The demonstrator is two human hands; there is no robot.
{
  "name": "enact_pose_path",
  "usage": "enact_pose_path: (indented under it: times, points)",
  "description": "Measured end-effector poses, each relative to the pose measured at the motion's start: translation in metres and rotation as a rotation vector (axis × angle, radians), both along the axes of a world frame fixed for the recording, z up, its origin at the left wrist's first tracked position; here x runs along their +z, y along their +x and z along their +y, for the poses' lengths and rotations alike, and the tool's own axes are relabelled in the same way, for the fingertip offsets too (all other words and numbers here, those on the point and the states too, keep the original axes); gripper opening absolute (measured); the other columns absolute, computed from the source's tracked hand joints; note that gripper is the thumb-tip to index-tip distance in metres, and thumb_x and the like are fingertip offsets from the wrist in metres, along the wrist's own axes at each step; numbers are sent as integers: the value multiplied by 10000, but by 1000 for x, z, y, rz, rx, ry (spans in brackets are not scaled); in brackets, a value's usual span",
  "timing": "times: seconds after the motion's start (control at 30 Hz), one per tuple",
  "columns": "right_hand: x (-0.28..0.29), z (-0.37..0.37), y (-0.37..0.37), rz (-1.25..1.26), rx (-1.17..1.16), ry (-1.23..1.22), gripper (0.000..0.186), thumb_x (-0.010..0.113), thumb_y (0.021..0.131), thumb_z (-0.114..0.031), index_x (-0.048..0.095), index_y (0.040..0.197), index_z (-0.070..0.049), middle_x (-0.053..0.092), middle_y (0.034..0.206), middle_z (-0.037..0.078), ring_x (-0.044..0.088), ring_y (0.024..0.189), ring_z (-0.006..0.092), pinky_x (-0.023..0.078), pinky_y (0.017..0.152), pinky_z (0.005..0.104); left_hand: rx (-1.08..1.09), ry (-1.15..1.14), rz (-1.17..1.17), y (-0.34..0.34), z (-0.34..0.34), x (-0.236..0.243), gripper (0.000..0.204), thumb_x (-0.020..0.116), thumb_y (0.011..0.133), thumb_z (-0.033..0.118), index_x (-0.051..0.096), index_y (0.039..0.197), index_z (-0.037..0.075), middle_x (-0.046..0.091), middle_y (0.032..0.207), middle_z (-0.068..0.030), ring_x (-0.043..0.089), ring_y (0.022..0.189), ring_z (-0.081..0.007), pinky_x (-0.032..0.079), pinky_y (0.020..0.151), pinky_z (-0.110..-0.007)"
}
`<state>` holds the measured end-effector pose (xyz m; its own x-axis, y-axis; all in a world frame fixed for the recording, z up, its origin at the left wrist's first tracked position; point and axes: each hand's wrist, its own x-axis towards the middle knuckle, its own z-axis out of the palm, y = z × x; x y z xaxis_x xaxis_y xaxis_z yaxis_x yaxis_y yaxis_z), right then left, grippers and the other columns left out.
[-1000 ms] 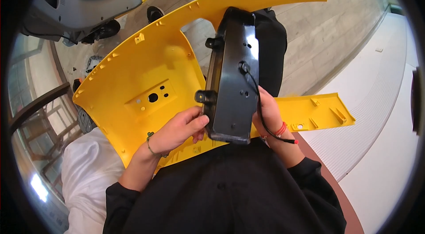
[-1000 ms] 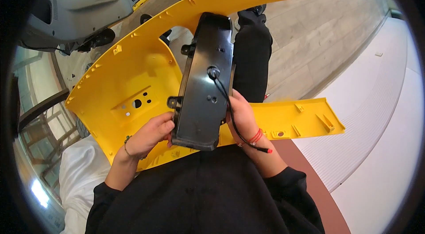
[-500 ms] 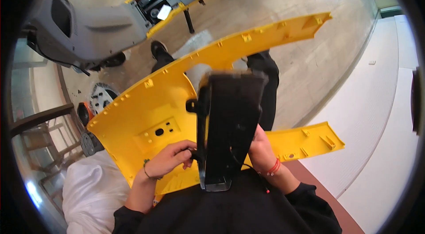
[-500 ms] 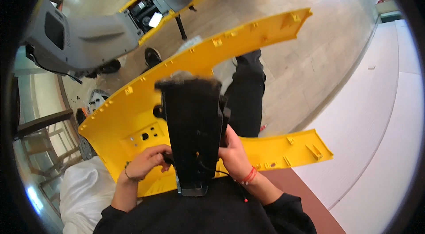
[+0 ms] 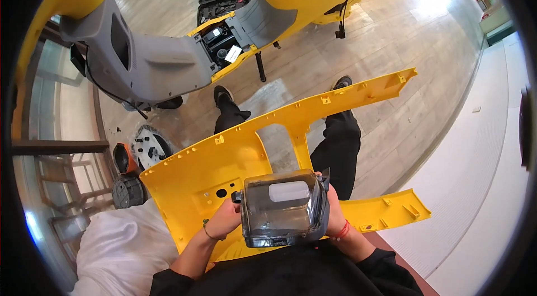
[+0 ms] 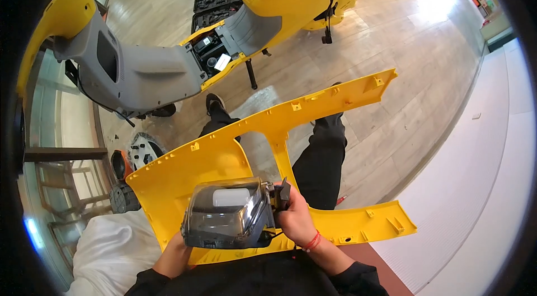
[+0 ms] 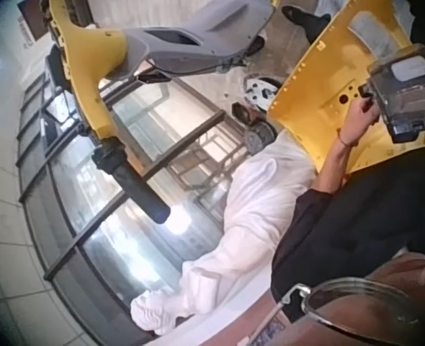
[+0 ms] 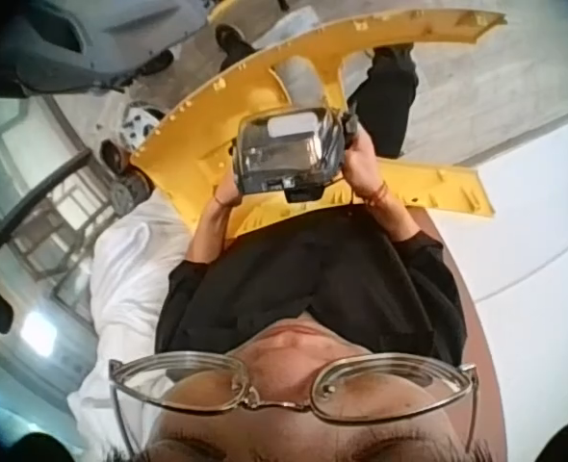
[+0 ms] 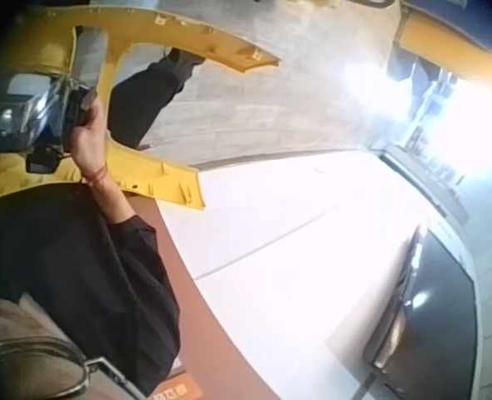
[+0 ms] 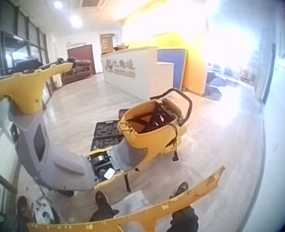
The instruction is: Installing a component into a yellow motorcycle fairing panel using a power drill.
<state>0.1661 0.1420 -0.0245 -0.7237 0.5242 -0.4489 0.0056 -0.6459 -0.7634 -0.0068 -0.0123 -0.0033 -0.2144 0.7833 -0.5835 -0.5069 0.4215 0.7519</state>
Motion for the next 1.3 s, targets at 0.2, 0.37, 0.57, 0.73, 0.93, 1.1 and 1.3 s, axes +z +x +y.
enact_pose_path:
  times: [0.2, 0.37, 0.57, 0.73, 0.93, 1.1, 1.3]
  points:
    - [7, 5, -4, -12, -21, -134, 531, 421, 624, 202, 514, 1101, -10, 572, 1024, 27, 535, 976, 128, 420, 872, 259, -169, -108, -4, -7, -13, -21, 248, 605, 862, 152, 612, 1054, -5, 637, 881, 0, 559, 794, -66, 464, 721, -241]
    - [0, 5, -2, -10, -39, -209, 507, 457, 639, 203, 515, 1093, -15, 580, 1027, 27, 551, 969, 131, 435, 856, 258, -64, -65, -29, -4, 0, -3, 254, 608, 855, 153, 611, 1053, -7, 634, 909, -7, 558, 799, -69, 465, 721, -244]
    - [5, 4, -2, 17, -26, -191, 507, 484, 629, 209, 515, 1078, -24, 582, 1012, 25, 555, 962, 136, 444, 861, 271, -103, -59, 19, -3, -5, -9, 245, 606, 847, 121, 612, 1056, -7, 632, 935, -9, 548, 822, -68, 465, 741, -239]
    - [4, 4, -2, 7, 6, -134, 518, 481, 625, 205, 513, 1091, -19, 581, 1032, 29, 552, 983, 141, 435, 878, 272, -89, -37, 15, -1, -11, -20, 230, 605, 851, 123, 619, 1040, -6, 633, 916, 0, 545, 795, -62, 465, 722, -233]
    - [14, 2, -5, -48, -4, 26, 667, 364, 592, 190, 460, 1227, 6, 541, 1174, 68, 499, 1123, 180, 358, 979, 278, -65, -38, 115, 8, -6, -15, 230, 612, 870, 190, 603, 1031, 26, 590, 814, 26, 518, 714, -36, 442, 639, -200]
    - [-9, 6, 29, 61, -100, -82, 402, 527, 843, 61, 485, 1237, -4, 560, 1211, 99, 545, 1097, 217, 439, 945, 327, -193, -16, -9, 16, 3, -14, 257, 690, 832, 210, 583, 989, 37, 447, 708, 62, 414, 642, -20, 357, 577, -175]
    - [-16, 14, 55, 50, -197, -6, 356, 469, 927, -213, 497, 1212, -2, 589, 1128, 129, 595, 1009, 243, 505, 838, 347, -331, 107, 134, 28, 2, -3, 285, 687, 835, 217, 590, 1031, 34, 394, 656, 40, 367, 607, -44, 335, 553, -206]
